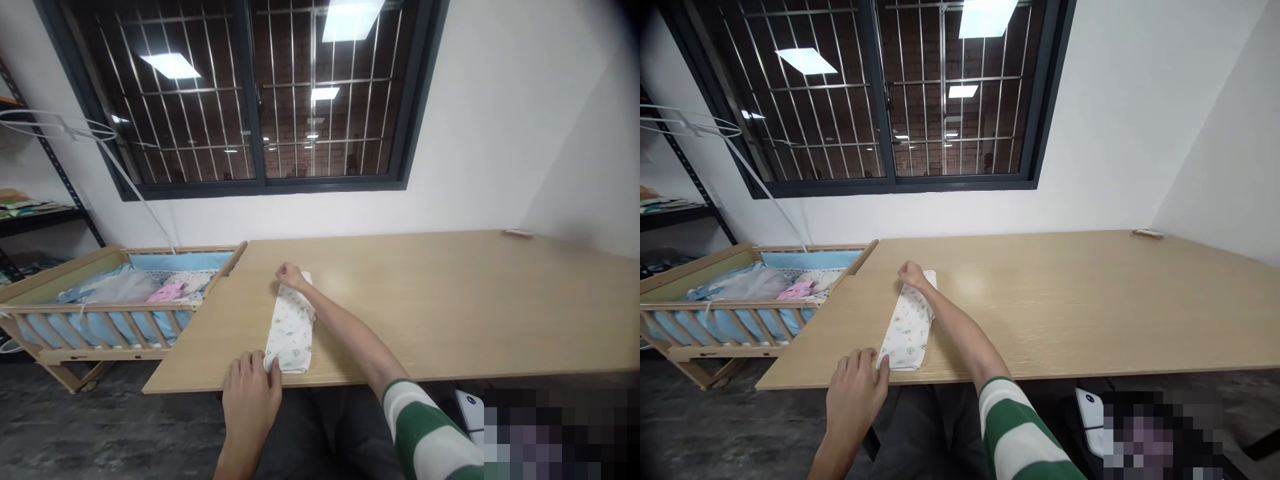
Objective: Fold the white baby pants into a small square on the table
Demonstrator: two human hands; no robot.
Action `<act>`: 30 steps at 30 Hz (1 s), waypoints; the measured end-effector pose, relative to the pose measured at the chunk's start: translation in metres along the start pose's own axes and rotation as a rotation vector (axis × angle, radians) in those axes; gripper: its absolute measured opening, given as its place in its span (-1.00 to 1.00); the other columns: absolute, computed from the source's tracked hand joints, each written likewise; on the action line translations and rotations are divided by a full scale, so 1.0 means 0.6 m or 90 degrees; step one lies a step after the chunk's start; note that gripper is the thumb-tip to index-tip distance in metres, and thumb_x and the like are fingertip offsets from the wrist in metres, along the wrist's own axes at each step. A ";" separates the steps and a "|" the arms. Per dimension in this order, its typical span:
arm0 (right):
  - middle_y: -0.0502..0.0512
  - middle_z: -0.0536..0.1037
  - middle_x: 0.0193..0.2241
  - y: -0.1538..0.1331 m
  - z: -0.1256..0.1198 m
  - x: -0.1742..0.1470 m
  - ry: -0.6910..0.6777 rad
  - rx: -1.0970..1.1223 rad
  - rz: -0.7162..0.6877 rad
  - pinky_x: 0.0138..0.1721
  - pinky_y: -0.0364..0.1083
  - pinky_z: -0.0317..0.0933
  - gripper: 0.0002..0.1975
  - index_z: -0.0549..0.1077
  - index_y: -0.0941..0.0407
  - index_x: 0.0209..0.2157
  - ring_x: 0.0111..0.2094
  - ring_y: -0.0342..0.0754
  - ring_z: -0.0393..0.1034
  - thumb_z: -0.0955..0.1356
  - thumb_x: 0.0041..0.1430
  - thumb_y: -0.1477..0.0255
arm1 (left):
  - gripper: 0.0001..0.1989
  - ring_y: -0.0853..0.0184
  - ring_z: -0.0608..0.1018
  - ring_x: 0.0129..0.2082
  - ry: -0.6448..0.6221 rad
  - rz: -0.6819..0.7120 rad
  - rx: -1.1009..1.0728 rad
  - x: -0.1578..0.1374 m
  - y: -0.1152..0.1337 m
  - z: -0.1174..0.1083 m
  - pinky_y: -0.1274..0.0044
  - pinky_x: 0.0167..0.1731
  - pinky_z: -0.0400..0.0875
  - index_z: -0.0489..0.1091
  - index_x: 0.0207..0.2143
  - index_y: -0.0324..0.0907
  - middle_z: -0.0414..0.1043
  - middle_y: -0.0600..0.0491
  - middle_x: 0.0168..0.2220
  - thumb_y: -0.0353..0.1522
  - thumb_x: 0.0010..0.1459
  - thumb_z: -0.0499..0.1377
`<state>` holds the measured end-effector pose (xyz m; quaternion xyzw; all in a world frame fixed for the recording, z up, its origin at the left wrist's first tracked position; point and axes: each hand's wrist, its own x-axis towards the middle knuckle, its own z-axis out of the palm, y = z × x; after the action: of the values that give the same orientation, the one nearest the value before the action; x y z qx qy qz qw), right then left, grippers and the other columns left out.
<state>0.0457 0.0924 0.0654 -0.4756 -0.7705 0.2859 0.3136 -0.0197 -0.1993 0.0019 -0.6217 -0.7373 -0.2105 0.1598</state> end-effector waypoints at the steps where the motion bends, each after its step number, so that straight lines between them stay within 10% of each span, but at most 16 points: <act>1: 0.10 0.64 -0.21 -0.008 0.000 -0.018 -0.024 0.005 -0.032 -0.16 -0.17 0.32 -0.82 0.55 0.15 -0.16 -0.20 -0.07 0.51 0.38 0.19 0.52 | -0.65 0.04 0.56 -0.14 0.044 0.046 -0.022 -0.009 0.006 0.003 0.31 -0.18 0.40 0.48 -0.14 -0.24 0.54 -0.17 -0.16 -0.21 0.37 -0.01; 7: 0.21 0.25 0.35 -0.044 0.014 -0.197 -0.383 -0.013 -0.433 0.34 0.00 -0.02 -0.44 0.29 0.10 0.31 0.36 0.06 0.10 0.30 0.39 0.16 | -0.50 -0.06 0.40 0.18 0.120 0.195 -0.018 -0.066 0.055 0.032 0.19 0.11 0.29 0.36 0.20 -0.30 0.38 -0.27 0.19 -0.19 0.33 0.08; 13: 0.16 -0.05 0.45 -0.023 0.022 -0.305 -0.563 -0.097 -0.473 0.42 -0.06 -0.34 -0.37 0.06 0.12 0.43 0.46 -0.04 -0.27 0.13 0.48 0.12 | -0.55 -0.08 0.52 0.00 0.101 0.204 0.021 -0.085 0.048 0.074 0.11 0.04 0.34 0.51 0.05 -0.21 0.54 -0.24 -0.04 -0.11 0.33 0.08; 30: 0.09 -0.02 0.44 0.121 -0.001 -0.062 -0.324 -0.269 -0.252 0.42 0.07 -0.38 -0.36 0.12 0.00 0.41 0.46 0.03 -0.24 0.20 0.42 0.06 | -0.50 -0.15 0.26 0.32 0.072 0.129 -0.022 -0.098 0.062 0.085 -0.01 0.18 0.24 0.31 0.28 -0.12 0.28 -0.25 0.29 -0.27 0.32 0.12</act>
<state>0.0994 0.0862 0.0039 -0.2858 -0.9425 0.1639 0.0565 0.0285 -0.2177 -0.0671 -0.6829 -0.6565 -0.2406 0.2114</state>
